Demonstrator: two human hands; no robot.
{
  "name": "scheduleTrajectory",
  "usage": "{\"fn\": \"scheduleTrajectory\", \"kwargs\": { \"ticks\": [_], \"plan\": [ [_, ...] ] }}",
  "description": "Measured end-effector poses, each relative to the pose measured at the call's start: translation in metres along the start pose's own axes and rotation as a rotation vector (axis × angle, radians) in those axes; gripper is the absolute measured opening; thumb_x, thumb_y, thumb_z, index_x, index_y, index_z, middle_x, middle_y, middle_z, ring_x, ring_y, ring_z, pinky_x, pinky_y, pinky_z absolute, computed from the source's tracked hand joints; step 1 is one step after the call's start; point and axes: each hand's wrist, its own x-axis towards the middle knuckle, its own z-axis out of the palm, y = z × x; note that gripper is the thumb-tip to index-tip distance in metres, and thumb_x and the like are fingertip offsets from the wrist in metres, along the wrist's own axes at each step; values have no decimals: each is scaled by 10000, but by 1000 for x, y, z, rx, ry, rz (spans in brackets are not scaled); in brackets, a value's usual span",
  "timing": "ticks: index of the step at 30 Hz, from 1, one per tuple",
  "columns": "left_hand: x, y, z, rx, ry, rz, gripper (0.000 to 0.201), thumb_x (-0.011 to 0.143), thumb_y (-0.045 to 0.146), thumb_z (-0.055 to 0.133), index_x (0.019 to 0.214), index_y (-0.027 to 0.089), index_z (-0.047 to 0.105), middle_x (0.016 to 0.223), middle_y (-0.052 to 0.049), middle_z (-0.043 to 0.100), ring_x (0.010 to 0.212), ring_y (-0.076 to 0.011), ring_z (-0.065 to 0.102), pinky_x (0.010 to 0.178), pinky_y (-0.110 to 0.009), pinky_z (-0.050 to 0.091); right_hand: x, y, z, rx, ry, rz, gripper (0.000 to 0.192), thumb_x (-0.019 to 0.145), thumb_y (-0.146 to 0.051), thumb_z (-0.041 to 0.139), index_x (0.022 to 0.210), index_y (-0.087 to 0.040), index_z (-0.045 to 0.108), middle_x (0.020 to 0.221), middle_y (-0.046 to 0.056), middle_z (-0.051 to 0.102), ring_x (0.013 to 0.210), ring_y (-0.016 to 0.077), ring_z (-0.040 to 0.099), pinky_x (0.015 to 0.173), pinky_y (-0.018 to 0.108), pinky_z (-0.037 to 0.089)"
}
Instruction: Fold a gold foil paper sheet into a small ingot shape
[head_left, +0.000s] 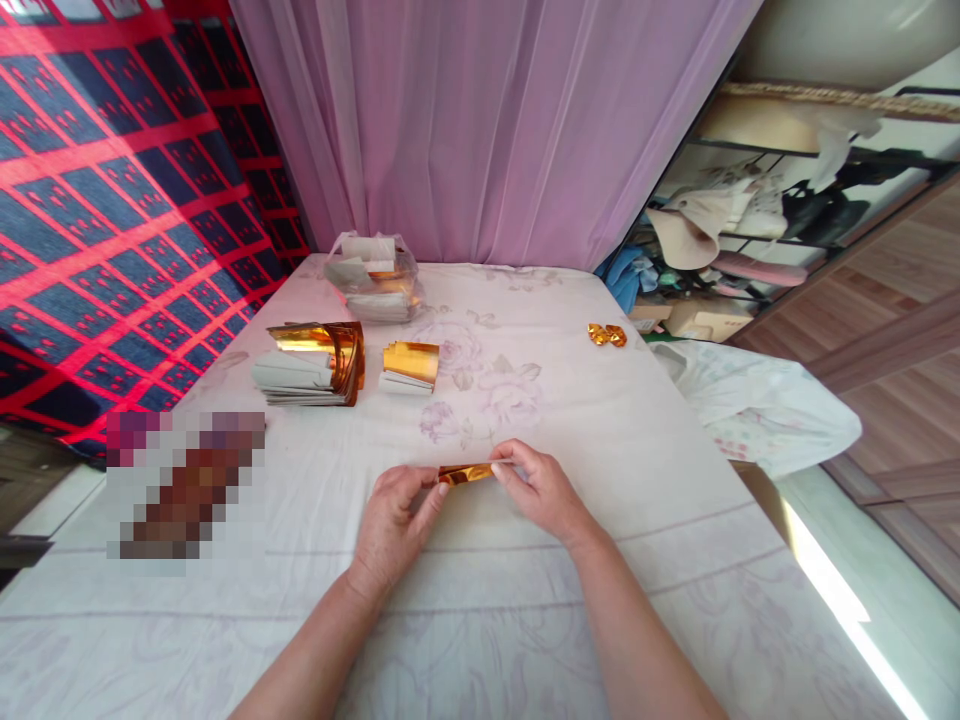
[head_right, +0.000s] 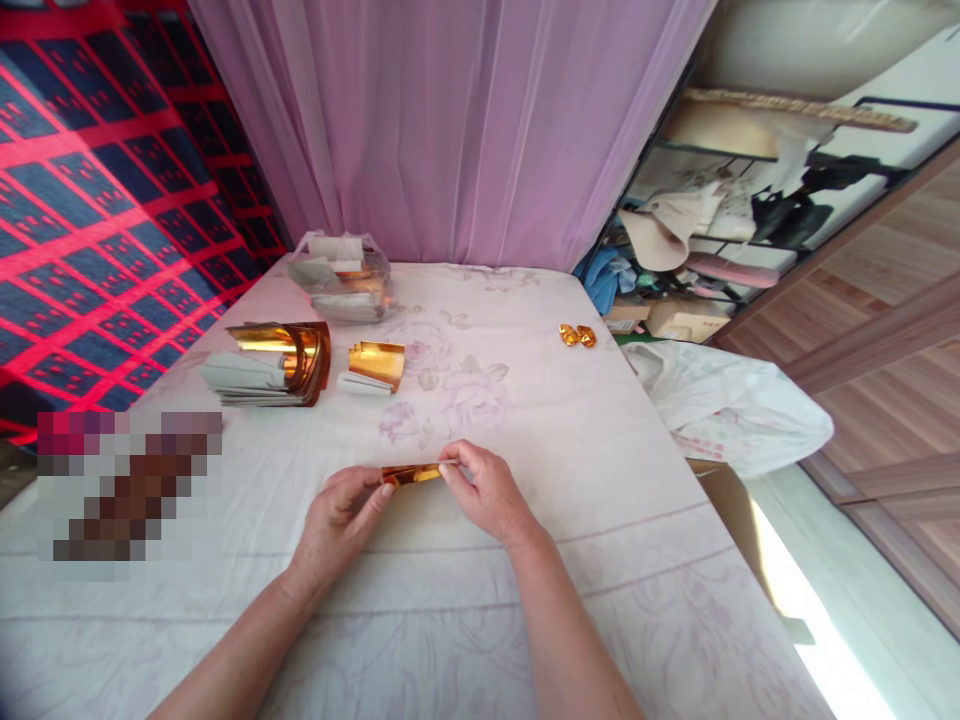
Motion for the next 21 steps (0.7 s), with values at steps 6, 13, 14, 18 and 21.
{"fn": "scheduleTrajectory", "kwargs": {
  "ticks": [6,13,14,18,21],
  "plan": [
    [-5,7,4,-281,-126,-254,228,903,390,514,963,213,645,799,-2,707,725,-145,653,698,-249,516,-1,-4,4,123,-18,126,177,891,-340,469,905,-201,578,695,-19,629,612,127,569,583,222,430],
    [-2,5,0,131,8,-112,261,877,308,540,1107,208,610,904,-51,667,863,-204,615,792,-357,512,0,9,10,-357,27,130,208,861,-265,462,1001,-231,611,710,-11,682,628,163,609,601,251,409],
    [-2,5,-1,159,2,-54,217,894,285,520,1064,208,632,922,-62,664,878,-205,609,793,-359,509,1,11,11,-407,26,108,219,862,-256,460,1015,-232,615,728,-4,691,653,172,622,611,256,412],
    [-1,7,-2,235,-141,171,246,927,192,459,1026,236,680,1048,-70,687,995,-218,602,887,-408,476,1,15,13,-497,26,41,258,883,-243,449,1079,-233,617,769,10,714,715,188,650,649,266,429],
    [-1,10,-2,336,-252,210,285,919,180,467,1101,256,674,1186,-54,678,1179,-268,539,1027,-520,374,1,16,15,-513,38,39,288,903,-245,435,1131,-224,608,794,20,725,734,193,656,678,276,442]
  ]
}}
